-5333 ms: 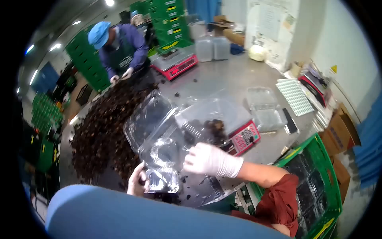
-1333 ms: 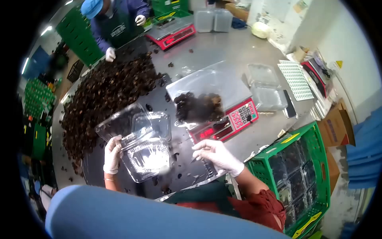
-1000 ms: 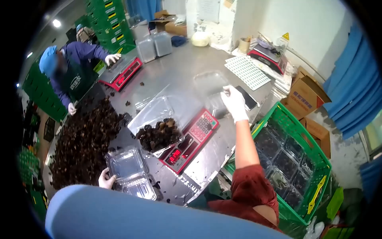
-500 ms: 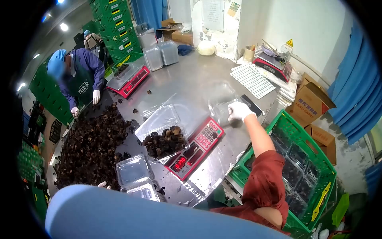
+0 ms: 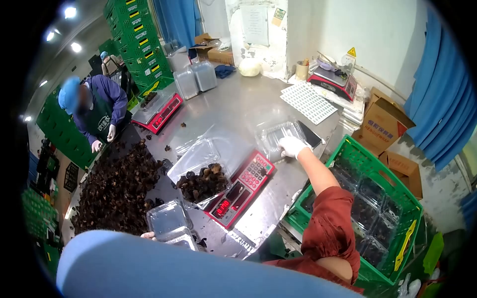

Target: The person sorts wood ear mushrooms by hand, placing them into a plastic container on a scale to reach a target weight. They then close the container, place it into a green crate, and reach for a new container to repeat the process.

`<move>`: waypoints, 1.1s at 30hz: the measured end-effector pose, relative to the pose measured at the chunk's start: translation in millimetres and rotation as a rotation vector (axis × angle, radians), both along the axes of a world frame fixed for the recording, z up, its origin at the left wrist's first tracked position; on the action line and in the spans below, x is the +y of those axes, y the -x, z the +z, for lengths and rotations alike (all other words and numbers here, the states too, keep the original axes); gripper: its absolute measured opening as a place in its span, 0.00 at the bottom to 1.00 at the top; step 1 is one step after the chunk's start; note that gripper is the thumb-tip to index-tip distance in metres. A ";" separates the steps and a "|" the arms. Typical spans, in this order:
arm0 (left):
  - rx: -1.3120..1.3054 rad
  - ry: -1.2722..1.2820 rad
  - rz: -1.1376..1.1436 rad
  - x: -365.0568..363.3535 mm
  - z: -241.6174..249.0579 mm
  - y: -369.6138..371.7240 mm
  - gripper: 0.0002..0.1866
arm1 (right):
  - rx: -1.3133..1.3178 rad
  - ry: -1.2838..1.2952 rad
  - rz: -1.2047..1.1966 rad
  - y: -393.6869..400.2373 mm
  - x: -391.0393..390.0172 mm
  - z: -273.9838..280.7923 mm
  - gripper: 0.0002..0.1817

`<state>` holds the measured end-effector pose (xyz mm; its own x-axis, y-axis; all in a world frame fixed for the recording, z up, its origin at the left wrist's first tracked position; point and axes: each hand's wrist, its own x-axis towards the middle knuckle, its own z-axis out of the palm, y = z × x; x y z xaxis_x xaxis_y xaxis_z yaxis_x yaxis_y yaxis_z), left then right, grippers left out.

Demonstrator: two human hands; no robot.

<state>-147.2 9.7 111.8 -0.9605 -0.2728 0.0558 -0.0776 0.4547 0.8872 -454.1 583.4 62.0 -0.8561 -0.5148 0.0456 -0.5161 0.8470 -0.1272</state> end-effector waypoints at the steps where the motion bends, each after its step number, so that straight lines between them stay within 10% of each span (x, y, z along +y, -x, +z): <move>1: -0.014 0.001 -0.007 1.3 1.7 -1.6 0.09 | -0.033 0.001 -0.023 3.9 2.8 -8.7 0.12; 9: -0.120 -0.154 0.053 -7.5 -15.5 -8.4 0.08 | -0.396 0.112 -0.104 19.0 14.4 26.6 0.11; 13: -0.048 -0.135 0.108 5.4 -11.1 -12.9 0.07 | -0.037 0.372 -0.070 5.9 12.6 41.8 0.10; 25: -0.101 -0.167 0.009 16.4 5.1 -13.2 0.05 | 0.353 0.118 -0.064 -0.7 10.6 61.1 0.10; 29: -0.189 -0.371 0.032 23.2 15.1 -12.2 0.06 | 0.609 0.511 -0.347 -9.5 -3.3 87.9 0.11; 33: -0.155 -0.562 -0.008 36.6 13.4 -11.0 0.09 | 0.814 0.546 -0.057 -48.8 -52.5 131.5 0.16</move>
<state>-136.2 46.3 125.2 -0.9480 -0.2128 -0.2365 -0.2240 -0.0812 0.9712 -405.3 530.9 193.5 -0.4803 -0.2062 0.8525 -0.5801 0.8037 -0.1324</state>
